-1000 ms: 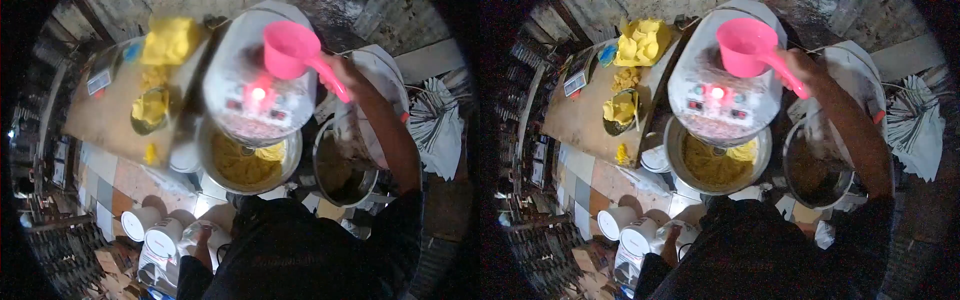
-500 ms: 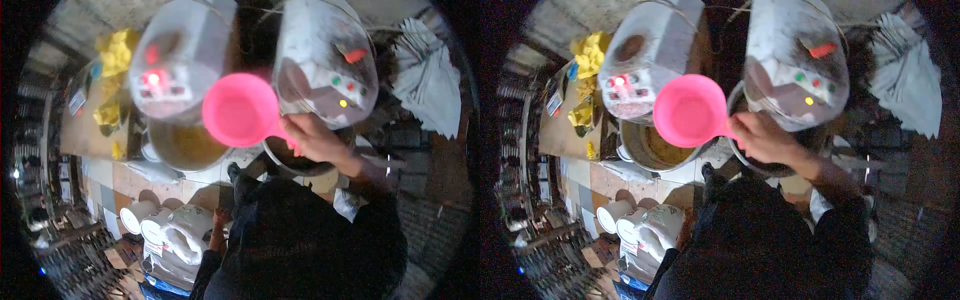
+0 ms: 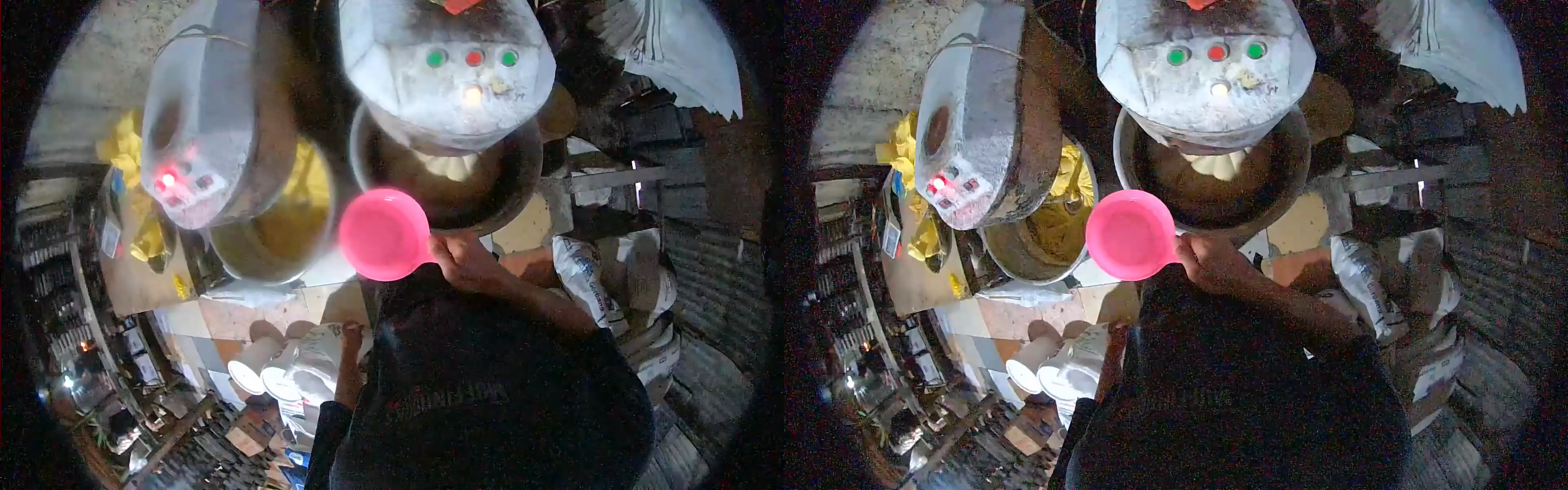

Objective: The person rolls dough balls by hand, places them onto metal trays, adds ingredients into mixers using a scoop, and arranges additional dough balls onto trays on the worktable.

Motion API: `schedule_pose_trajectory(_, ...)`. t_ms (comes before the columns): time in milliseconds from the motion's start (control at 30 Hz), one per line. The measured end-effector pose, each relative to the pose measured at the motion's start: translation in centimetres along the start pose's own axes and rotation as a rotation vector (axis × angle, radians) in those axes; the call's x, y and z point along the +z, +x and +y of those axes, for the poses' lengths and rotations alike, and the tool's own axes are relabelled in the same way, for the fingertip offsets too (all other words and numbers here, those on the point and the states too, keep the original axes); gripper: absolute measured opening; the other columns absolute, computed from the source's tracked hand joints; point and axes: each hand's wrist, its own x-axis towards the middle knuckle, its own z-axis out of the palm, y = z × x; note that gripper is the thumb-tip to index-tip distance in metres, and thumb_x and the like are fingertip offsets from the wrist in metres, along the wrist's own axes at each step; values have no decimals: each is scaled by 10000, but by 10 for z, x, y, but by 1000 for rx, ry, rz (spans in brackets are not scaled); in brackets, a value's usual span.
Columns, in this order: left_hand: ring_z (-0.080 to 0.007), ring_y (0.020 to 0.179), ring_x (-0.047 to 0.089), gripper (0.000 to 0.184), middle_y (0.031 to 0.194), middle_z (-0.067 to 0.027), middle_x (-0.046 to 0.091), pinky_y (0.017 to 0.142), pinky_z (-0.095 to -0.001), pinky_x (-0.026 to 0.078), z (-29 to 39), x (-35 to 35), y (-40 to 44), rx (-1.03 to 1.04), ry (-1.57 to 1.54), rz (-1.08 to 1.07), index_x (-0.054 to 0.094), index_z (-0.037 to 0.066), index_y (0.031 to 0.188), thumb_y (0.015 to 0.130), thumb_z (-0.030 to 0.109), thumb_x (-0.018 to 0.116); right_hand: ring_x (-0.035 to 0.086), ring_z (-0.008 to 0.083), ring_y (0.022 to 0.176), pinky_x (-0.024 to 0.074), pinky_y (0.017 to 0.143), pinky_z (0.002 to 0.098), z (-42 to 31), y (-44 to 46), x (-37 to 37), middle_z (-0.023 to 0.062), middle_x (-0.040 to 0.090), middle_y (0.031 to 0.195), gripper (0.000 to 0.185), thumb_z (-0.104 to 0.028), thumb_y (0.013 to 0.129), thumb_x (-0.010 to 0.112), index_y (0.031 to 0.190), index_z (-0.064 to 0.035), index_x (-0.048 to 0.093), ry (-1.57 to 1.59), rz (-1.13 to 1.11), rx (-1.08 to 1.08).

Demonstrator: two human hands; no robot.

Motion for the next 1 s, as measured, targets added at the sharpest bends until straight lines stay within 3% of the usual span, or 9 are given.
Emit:
schedule_pose_trajectory(100, -158, 759, 578, 327, 963, -103, 618, 593, -286, 452, 63, 0, -18, -4, -194, -51, 440, 86, 1208, 903, 155, 537, 617, 358, 864, 461, 777, 413, 35, -8, 14, 243, 628, 902, 322, -200, 961, 383, 971, 41, 597, -16, 57, 103)
schedule_pose_trajectory(200, -154, 741, 585, 359, 928, -107, 629, 582, -275, 454, 96, 13, -28, 172, 396, -5, 459, 82, 1216, 885, 154, 576, 607, 373, 941, 457, 829, 411, 11, -5, -9, 262, 622, 955, 320, -192, 956, 374, 1017, 31, 595, 101, -41, 299)
schedule_pose_trajectory(433, -143, 686, 582, 252, 846, -72, 639, 562, -263, 463, 59, 12, -28, 99, -12, 5, 577, 48, 1077, 863, 171, 630, 628, 340, 805, 492, 739, 443, 79, -8, 15, 226, 627, 834, 334, -231, 962, 409, 1043, 27, 605, 23, -2, 302)
schedule_pose_trajectory(500, -142, 686, 580, 242, 840, -71, 639, 568, -265, 467, 49, 12, -28, 94, -75, -31, 590, 47, 1056, 853, 165, 645, 627, 348, 807, 489, 727, 466, 117, -14, 30, 237, 623, 843, 348, -228, 955, 396, 1023, 38, 610, -439, 157, -239)
schedule_pose_trajectory(600, -149, 702, 577, 215, 793, -62, 623, 604, -285, 483, 42, 15, -34, -261, 203, 67, 609, 45, 1022, 848, 163, 655, 620, 374, 766, 476, 707, 489, 90, -10, 10, 251, 612, 801, 358, -238, 950, 384, 985, 42, 603, -165, 40, -31)
schedule_pose_trajectory(667, -152, 698, 566, 176, 733, -45, 594, 625, -293, 485, 8, 2, -26, 872, 723, 18, 620, 43, 967, 845, 164, 661, 615, 383, 740, 476, 693, 491, 80, -4, 6, 251, 606, 774, 354, -242, 950, 383, 976, 39, 596, -115, 21, 93)
schedule_pose_trajectory(700, -152, 698, 566, 176, 733, -45, 594, 625, -293, 485, 18, 7, -34, 871, 720, 17, 620, 43, 967, 845, 164, 661, 610, 392, 714, 476, 680, 493, 79, -2, 5, 251, 600, 747, 351, -246, 949, 383, 967, 37, 589, -62, 2, 215)
schedule_pose_trajectory(767, -160, 715, 574, 197, 746, -56, 604, 639, -301, 482, 60, 22, -64, -91, 306, 162, 626, 37, 954, 846, 198, 663, 604, 399, 698, 476, 668, 494, 81, 0, 4, 249, 594, 727, 351, -248, 951, 378, 960, 33, 586, -33, -21, 277)
schedule_pose_trajectory(1000, -156, 710, 576, 217, 751, -59, 619, 633, -297, 476, 67, 25, -68, 53, 260, 101, 631, 33, 940, 844, 225, 667, 597, 392, 640, 456, 563, 495, 132, -6, 32, 213, 593, 720, 316, -229, 904, 487, 1049, 42, 560, -288, 2, -65)
